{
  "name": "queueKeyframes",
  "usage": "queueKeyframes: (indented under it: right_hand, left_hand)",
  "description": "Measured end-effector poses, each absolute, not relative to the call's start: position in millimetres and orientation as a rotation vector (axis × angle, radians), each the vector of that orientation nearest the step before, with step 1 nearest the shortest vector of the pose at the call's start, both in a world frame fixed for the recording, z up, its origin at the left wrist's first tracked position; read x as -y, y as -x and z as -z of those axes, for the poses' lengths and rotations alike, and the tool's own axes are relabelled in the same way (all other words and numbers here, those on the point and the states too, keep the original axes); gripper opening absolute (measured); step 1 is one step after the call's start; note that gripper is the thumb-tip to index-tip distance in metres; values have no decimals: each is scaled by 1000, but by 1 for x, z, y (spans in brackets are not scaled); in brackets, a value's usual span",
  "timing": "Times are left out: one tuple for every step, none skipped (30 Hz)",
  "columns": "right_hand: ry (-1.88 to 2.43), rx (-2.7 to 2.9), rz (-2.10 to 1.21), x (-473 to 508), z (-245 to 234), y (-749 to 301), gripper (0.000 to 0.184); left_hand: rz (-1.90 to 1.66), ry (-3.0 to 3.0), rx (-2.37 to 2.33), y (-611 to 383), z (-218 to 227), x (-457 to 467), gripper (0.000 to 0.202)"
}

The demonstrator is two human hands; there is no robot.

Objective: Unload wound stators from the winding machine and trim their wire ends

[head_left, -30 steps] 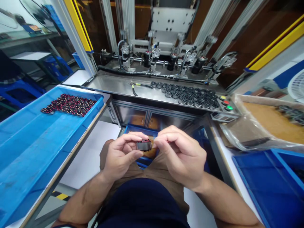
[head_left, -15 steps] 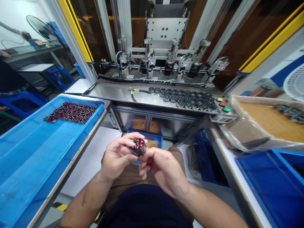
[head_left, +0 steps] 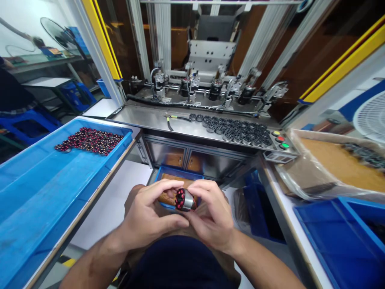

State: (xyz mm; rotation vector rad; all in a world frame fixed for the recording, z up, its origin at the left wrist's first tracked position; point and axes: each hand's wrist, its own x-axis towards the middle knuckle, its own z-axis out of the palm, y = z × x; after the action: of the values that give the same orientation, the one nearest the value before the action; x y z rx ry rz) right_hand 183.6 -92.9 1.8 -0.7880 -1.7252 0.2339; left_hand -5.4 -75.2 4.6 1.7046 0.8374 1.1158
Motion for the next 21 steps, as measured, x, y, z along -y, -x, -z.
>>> queueKeyframes:
  right_hand:
    - [795,1739,-217,93,-2,-184,46]
    - [799,1744,-217,94,-3,-186,47]
    - [794,1750,-229,95,-4,-187,48]
    - [782,1759,-252,95,-5,-188,49]
    - [766,1764,-283,96,-7,-190,50]
    - [746,1770,-314,97,-9,-192,49]
    - [725,1767,-342,98,-11,-193,44]
    - [706,1758,-369,98,-13,-194,37]
    - [699,1737,-399,99,-15,-194,28]
    - [708,1704,-434,100,-18,-194,20]
    - [729,1660,-473,101,-19,-194,15]
    - [755,1613,-516,101,-20,-193,13]
    - [778,1573,-557,102,-21,-193,13]
    - [793,1549,-589,102,-21,-192,13]
    - [793,1546,-606,102,-20,-192,13]
    - [776,1566,-609,102,-19,-191,16]
    - [747,1603,-601,102,-17,-191,22]
    - [713,1643,-583,102,-16,-191,29]
    - [685,1677,-559,101,-14,-191,35]
    - [662,1700,-535,101,-14,-191,38]
    - [647,1708,-519,101,-13,-191,36]
  left_hand:
    - [-1107,-1702,-829,4,-5,76,53]
    - [-1114,-1706,-816,2,-6,76,51]
    - [-1136,-1716,-806,1,-6,75,48]
    - [-1169,-1736,-800,0,-7,74,47]
    - [-1207,-1763,-798,0,-7,73,47]
    - [-1249,-1793,-797,0,-8,72,47]
    - [-1279,-1818,-801,0,-8,71,48]
    - [-1299,-1830,-803,0,-9,72,49]
    - [-1307,-1825,-801,0,-9,72,50]
    - [-1307,-1801,-793,0,-8,73,51]
    - [-1295,-1758,-778,0,-8,74,51]
    - [-1278,-1701,-750,0,-7,75,50]
    - [-1259,-1636,-714,-1,-6,76,49]
    - [-1243,-1567,-674,-2,-5,77,48]
    - [-1229,-1501,-639,-2,-5,77,47]
    - [-1220,-1447,-610,-3,-4,77,47]
    - [-1215,-1408,-590,-4,-4,77,47]
    - [-1213,-1388,-581,-4,-4,78,47]
    - [-1206,-1383,-580,-4,-4,78,47]
    - [-1197,-1387,-583,-5,-5,78,47]
    - [-1186,-1394,-586,-5,-5,79,47]
